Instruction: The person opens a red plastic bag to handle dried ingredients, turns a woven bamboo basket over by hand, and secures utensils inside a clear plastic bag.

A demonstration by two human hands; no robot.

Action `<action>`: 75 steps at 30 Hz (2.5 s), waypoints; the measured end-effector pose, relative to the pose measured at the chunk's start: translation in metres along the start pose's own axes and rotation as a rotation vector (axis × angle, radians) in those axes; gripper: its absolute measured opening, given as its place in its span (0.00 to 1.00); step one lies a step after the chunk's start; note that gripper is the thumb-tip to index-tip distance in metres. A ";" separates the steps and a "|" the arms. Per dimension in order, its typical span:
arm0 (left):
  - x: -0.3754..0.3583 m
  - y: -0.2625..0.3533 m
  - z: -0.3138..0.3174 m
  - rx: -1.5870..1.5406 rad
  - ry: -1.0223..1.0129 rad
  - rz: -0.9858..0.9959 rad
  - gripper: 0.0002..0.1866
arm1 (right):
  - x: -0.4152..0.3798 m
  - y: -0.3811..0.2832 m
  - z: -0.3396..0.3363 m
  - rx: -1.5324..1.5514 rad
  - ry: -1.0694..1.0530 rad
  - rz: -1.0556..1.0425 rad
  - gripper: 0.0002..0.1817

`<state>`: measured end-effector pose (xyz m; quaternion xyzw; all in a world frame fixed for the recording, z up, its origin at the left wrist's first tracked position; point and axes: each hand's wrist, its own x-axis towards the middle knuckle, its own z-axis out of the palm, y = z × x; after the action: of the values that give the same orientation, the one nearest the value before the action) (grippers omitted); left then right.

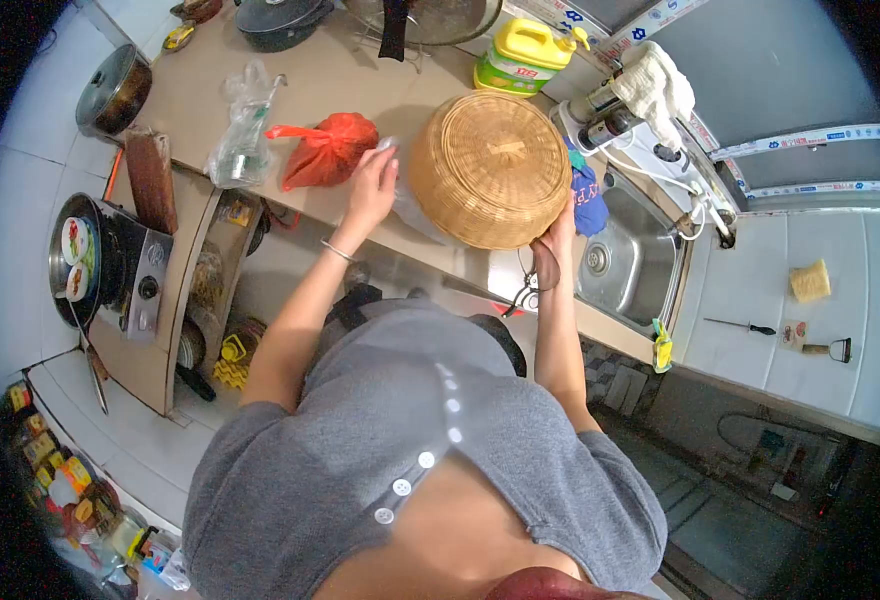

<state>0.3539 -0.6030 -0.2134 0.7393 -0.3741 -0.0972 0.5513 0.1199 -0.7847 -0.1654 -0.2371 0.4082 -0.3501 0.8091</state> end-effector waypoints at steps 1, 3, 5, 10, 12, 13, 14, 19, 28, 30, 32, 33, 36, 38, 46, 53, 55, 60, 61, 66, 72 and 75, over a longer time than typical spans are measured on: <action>0.000 0.000 -0.001 0.001 0.002 -0.002 0.15 | 0.006 0.004 -0.004 -0.001 -0.001 0.002 0.32; -0.001 0.004 -0.006 0.005 -0.012 -0.002 0.16 | 0.035 0.024 -0.029 -0.239 0.186 -0.081 0.33; -0.008 -0.007 -0.002 0.074 -0.023 0.032 0.16 | 0.063 0.033 -0.056 -0.335 0.222 -0.105 0.34; -0.011 -0.005 -0.004 0.032 -0.074 -0.094 0.16 | 0.032 0.007 -0.026 -0.241 0.157 -0.015 0.33; -0.010 -0.010 -0.003 0.097 -0.049 0.004 0.16 | 0.033 -0.003 -0.027 -0.160 0.081 0.045 0.30; -0.010 -0.012 -0.001 0.097 -0.050 0.002 0.16 | 0.038 0.002 -0.036 -0.161 0.083 0.045 0.30; -0.009 -0.012 0.000 0.108 -0.016 0.044 0.16 | 0.040 0.005 -0.040 -0.143 -0.008 0.007 0.29; -0.006 -0.008 0.000 0.074 -0.012 0.035 0.15 | 0.074 0.031 -0.084 -0.258 0.075 -0.052 0.29; -0.011 -0.005 -0.003 0.080 0.039 0.124 0.14 | 0.026 0.006 -0.022 -0.106 -0.032 -0.031 0.26; -0.013 0.005 -0.007 0.040 0.019 0.012 0.14 | 0.044 0.023 -0.050 -0.193 0.041 -0.075 0.26; -0.012 0.014 -0.011 0.025 -0.003 -0.033 0.15 | 0.054 0.025 -0.058 -0.232 0.056 -0.077 0.27; -0.014 0.016 -0.012 0.010 -0.033 -0.086 0.15 | 0.044 0.017 -0.045 -0.236 0.050 -0.072 0.27; -0.014 0.012 -0.012 0.027 -0.011 -0.056 0.16 | 0.035 -0.005 -0.035 -0.147 0.006 0.065 0.27; -0.013 0.007 -0.011 0.064 0.009 0.012 0.16 | 0.028 0.000 -0.034 -0.164 0.025 0.037 0.27; -0.020 0.004 -0.013 0.021 0.018 -0.065 0.15 | 0.029 0.004 -0.029 -0.204 0.102 -0.074 0.26; -0.003 0.082 -0.032 -0.085 0.124 -0.043 0.20 | -0.002 -0.017 -0.015 -0.060 -0.177 -0.077 0.23; 0.002 0.117 -0.038 -0.735 0.077 -0.350 0.27 | -0.007 -0.017 -0.011 -0.042 -0.189 -0.121 0.23; 0.008 0.121 -0.037 -0.862 0.013 -0.583 0.32 | -0.046 -0.028 0.028 -0.009 -0.181 -0.127 0.24; 0.008 0.127 -0.038 -0.880 0.010 -0.593 0.29 | -0.050 -0.029 0.032 -0.031 -0.191 -0.162 0.24; 0.005 0.125 -0.037 -0.980 0.027 -0.669 0.21 | -0.063 -0.033 0.034 -0.164 -0.130 -0.128 0.27; -0.002 0.116 -0.024 -0.989 0.097 -0.461 0.20 | -0.071 -0.021 0.037 -0.040 -0.069 -0.277 0.25; 0.002 0.107 -0.021 -1.168 0.055 -0.482 0.21 | -0.075 -0.022 0.044 -0.110 -0.033 -0.343 0.23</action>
<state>0.3189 -0.6010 -0.1099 0.3820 -0.0681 -0.3880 0.8360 0.1161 -0.7374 -0.0895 -0.3526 0.3671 -0.4563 0.7299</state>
